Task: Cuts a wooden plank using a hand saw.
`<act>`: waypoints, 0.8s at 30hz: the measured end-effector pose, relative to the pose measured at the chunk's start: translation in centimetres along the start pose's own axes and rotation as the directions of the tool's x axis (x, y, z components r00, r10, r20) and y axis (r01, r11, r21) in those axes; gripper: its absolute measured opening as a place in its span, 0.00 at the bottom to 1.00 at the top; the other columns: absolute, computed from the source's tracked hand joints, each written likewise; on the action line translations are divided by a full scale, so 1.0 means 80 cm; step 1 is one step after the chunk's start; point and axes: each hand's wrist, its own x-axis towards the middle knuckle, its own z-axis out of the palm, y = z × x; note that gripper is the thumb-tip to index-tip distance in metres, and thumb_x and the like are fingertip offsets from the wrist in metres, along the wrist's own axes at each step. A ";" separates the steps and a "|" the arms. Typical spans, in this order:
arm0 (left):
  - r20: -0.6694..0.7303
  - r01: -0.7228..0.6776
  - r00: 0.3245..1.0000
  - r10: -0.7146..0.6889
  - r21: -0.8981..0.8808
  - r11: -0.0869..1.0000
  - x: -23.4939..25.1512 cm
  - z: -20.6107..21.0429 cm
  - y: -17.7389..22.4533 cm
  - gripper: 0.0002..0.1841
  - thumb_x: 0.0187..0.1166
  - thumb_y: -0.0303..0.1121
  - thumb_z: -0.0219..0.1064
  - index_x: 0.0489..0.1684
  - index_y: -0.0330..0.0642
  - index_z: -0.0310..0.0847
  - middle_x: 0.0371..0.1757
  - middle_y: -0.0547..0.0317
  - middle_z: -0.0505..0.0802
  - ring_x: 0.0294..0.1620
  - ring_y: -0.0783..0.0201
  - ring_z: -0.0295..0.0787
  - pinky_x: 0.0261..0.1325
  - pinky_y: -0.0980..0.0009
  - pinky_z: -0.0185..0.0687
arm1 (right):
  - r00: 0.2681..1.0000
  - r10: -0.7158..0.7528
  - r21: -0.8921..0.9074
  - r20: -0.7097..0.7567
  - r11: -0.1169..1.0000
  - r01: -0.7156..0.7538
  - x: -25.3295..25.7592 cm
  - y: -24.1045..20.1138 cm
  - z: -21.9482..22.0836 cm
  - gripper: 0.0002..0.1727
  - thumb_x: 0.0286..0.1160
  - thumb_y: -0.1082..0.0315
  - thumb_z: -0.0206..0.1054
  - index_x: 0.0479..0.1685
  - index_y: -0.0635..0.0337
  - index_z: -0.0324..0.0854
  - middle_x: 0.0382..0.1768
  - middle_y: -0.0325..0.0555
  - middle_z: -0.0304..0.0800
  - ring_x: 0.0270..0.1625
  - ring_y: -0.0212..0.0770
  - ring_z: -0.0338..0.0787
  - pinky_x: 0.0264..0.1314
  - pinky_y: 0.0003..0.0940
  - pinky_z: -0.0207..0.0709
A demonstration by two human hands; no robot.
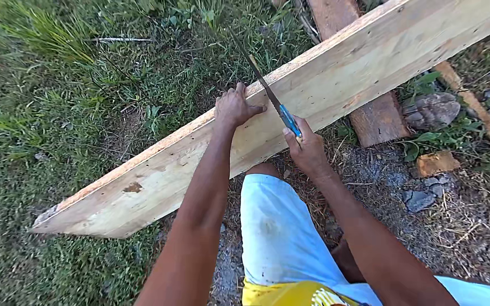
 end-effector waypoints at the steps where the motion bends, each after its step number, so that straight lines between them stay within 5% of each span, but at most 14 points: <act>1: -0.001 -0.001 1.000 0.001 -0.003 1.000 -0.005 0.001 0.002 0.54 0.51 0.81 0.70 0.75 0.51 0.73 0.61 0.46 0.89 0.65 0.44 0.86 0.63 0.39 0.77 | 1.000 0.017 -0.029 0.020 0.999 -0.016 -0.005 -0.015 -0.015 0.27 0.92 0.52 0.56 0.83 0.53 0.71 0.28 0.48 0.86 0.21 0.43 0.83 0.23 0.43 0.80; 5: -0.028 -0.012 1.000 0.012 -0.016 1.000 -0.021 0.003 0.008 0.53 0.53 0.80 0.71 0.75 0.50 0.73 0.61 0.46 0.88 0.66 0.43 0.84 0.64 0.39 0.76 | 0.992 0.123 -0.166 0.043 0.979 -0.114 -0.087 -0.043 -0.078 0.24 0.91 0.53 0.54 0.81 0.49 0.74 0.25 0.45 0.86 0.21 0.42 0.84 0.25 0.46 0.80; 11: -0.059 -0.008 0.998 0.008 -0.007 1.000 -0.049 0.005 0.024 0.51 0.56 0.76 0.73 0.76 0.47 0.73 0.62 0.43 0.88 0.67 0.41 0.83 0.65 0.40 0.75 | 0.985 0.171 -0.160 -0.018 0.972 -0.171 -0.247 -0.060 -0.158 0.26 0.90 0.54 0.54 0.72 0.64 0.80 0.32 0.47 0.91 0.22 0.30 0.83 0.23 0.30 0.81; 13: -0.067 0.000 0.998 0.000 -0.007 1.000 -0.058 0.007 0.030 0.51 0.56 0.76 0.74 0.76 0.47 0.74 0.63 0.43 0.87 0.67 0.41 0.82 0.66 0.40 0.74 | 0.992 0.124 -0.211 -0.021 0.969 -0.125 -0.224 -0.057 -0.144 0.25 0.91 0.54 0.54 0.72 0.63 0.81 0.30 0.46 0.91 0.22 0.32 0.85 0.23 0.32 0.82; 17: -0.084 -0.003 0.996 0.002 -0.012 1.000 -0.069 0.008 0.033 0.50 0.57 0.75 0.74 0.75 0.46 0.73 0.62 0.42 0.87 0.67 0.40 0.82 0.67 0.40 0.74 | 0.985 0.152 -0.174 0.076 0.975 -0.137 -0.052 -0.051 -0.059 0.21 0.93 0.57 0.54 0.71 0.63 0.77 0.28 0.58 0.88 0.28 0.56 0.90 0.31 0.57 0.84; 19: -0.105 -0.018 0.994 0.017 -0.011 1.000 -0.070 0.008 0.030 0.50 0.56 0.75 0.74 0.75 0.48 0.74 0.60 0.44 0.88 0.65 0.42 0.83 0.65 0.41 0.76 | 0.987 0.137 -0.141 0.081 0.982 -0.125 0.004 -0.060 -0.033 0.20 0.94 0.53 0.51 0.70 0.57 0.74 0.26 0.55 0.84 0.25 0.56 0.87 0.25 0.55 0.80; 21: -0.095 -0.038 0.995 0.037 -0.007 0.999 -0.067 0.009 0.026 0.50 0.55 0.75 0.74 0.75 0.49 0.75 0.60 0.45 0.88 0.65 0.43 0.84 0.62 0.41 0.77 | 0.982 0.160 -0.137 0.096 0.980 -0.146 -0.008 -0.062 -0.043 0.21 0.94 0.50 0.50 0.74 0.50 0.71 0.23 0.51 0.81 0.19 0.52 0.83 0.17 0.51 0.77; 24: -0.074 -0.033 0.997 0.031 -0.029 0.999 -0.055 0.008 0.021 0.50 0.54 0.76 0.74 0.74 0.49 0.75 0.61 0.46 0.88 0.66 0.44 0.84 0.63 0.41 0.77 | 0.981 0.180 -0.203 0.070 0.965 -0.163 -0.103 -0.053 -0.093 0.24 0.92 0.52 0.53 0.78 0.52 0.75 0.24 0.48 0.86 0.22 0.47 0.85 0.25 0.51 0.81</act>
